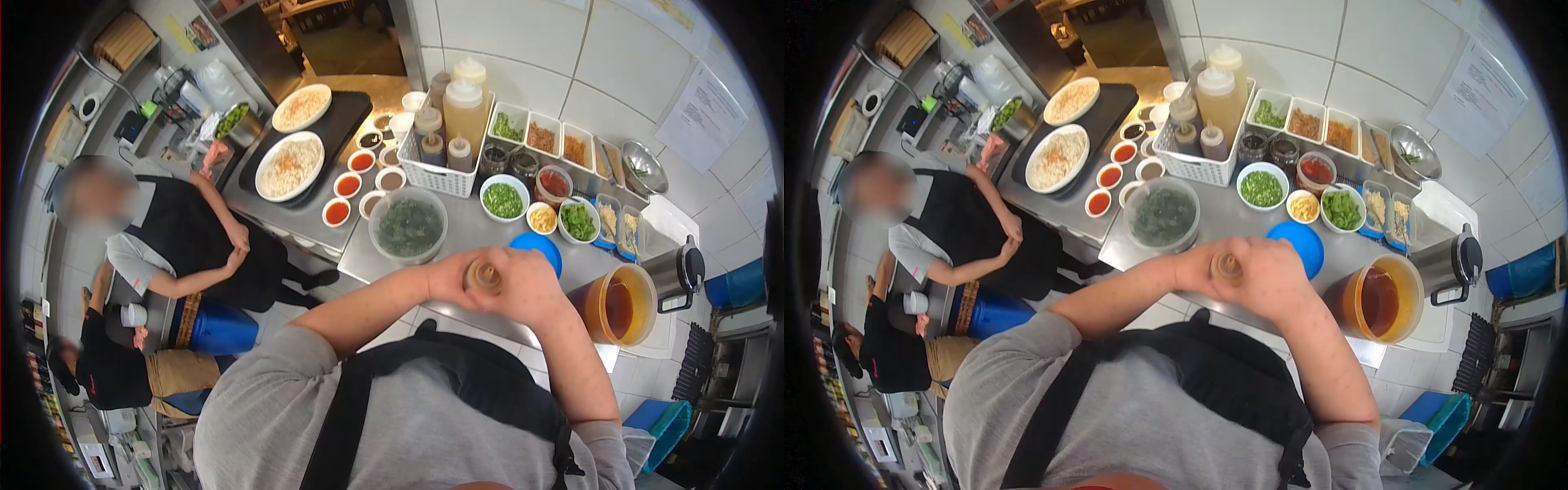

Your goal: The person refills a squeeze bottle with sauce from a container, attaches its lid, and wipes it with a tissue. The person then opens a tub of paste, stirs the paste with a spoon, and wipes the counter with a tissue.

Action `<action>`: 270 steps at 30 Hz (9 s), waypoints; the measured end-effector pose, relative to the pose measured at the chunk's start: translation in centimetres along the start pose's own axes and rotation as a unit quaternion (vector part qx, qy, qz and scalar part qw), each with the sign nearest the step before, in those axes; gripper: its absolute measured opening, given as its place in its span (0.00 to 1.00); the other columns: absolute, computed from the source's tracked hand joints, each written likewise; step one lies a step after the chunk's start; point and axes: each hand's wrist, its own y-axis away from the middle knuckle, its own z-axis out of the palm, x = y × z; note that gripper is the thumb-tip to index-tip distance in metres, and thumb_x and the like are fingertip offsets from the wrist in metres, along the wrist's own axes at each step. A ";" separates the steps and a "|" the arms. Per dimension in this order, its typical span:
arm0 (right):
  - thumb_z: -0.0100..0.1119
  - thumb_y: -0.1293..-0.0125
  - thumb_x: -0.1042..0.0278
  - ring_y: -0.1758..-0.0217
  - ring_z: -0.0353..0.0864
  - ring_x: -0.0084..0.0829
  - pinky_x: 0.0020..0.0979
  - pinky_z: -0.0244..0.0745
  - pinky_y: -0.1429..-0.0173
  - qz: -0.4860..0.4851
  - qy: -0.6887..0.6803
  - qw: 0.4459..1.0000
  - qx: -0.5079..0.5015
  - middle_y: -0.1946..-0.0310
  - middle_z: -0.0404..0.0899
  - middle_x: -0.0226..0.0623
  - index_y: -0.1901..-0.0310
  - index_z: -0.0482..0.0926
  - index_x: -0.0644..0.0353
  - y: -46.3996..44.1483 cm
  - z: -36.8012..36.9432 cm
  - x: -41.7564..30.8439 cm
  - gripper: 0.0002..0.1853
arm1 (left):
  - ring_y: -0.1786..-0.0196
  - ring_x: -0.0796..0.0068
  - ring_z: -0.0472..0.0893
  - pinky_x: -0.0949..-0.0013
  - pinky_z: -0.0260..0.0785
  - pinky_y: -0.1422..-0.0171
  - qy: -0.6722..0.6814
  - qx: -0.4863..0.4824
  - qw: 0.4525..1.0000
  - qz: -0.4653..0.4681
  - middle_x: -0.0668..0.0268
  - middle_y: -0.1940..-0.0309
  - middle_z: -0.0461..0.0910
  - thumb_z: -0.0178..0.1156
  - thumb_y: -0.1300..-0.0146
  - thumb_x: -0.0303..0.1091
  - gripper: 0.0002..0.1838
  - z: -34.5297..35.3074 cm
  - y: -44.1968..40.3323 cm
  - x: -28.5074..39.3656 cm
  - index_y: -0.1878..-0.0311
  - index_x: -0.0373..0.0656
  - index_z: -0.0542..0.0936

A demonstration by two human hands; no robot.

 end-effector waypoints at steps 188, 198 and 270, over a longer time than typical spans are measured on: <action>0.55 0.35 0.72 0.39 0.78 0.35 0.35 0.69 0.33 0.297 -0.581 0.645 -0.398 0.36 0.75 0.40 0.35 0.71 0.60 -11.3 65.9 -7.3 0.25 | 0.27 0.53 0.65 0.45 0.63 0.26 0.525 0.742 0.373 -0.186 0.62 0.25 0.61 0.45 0.27 0.60 0.33 -26.3 45.0 -67.0 0.25 0.54 0.62; 0.52 0.29 0.73 0.33 0.72 0.34 0.36 0.64 0.28 0.287 -0.594 0.622 -0.421 0.33 0.72 0.40 0.29 0.65 0.57 -10.4 61.6 -9.4 0.27 | 0.30 0.57 0.69 0.43 0.61 0.27 0.483 0.627 0.586 -0.176 0.63 0.30 0.68 0.45 0.25 0.61 0.32 -27.8 48.2 -59.5 0.25 0.55 0.63; 0.53 0.37 0.66 0.31 0.67 0.55 0.49 0.62 0.28 0.162 0.174 0.967 0.094 0.34 0.68 0.52 0.35 0.73 0.57 -4.8 21.9 -8.6 0.26 | 0.51 0.63 0.82 0.62 0.83 0.48 0.456 0.561 0.547 -0.422 0.60 0.48 0.72 0.57 0.27 0.39 0.17 -22.9 40.1 -52.7 0.40 0.46 0.71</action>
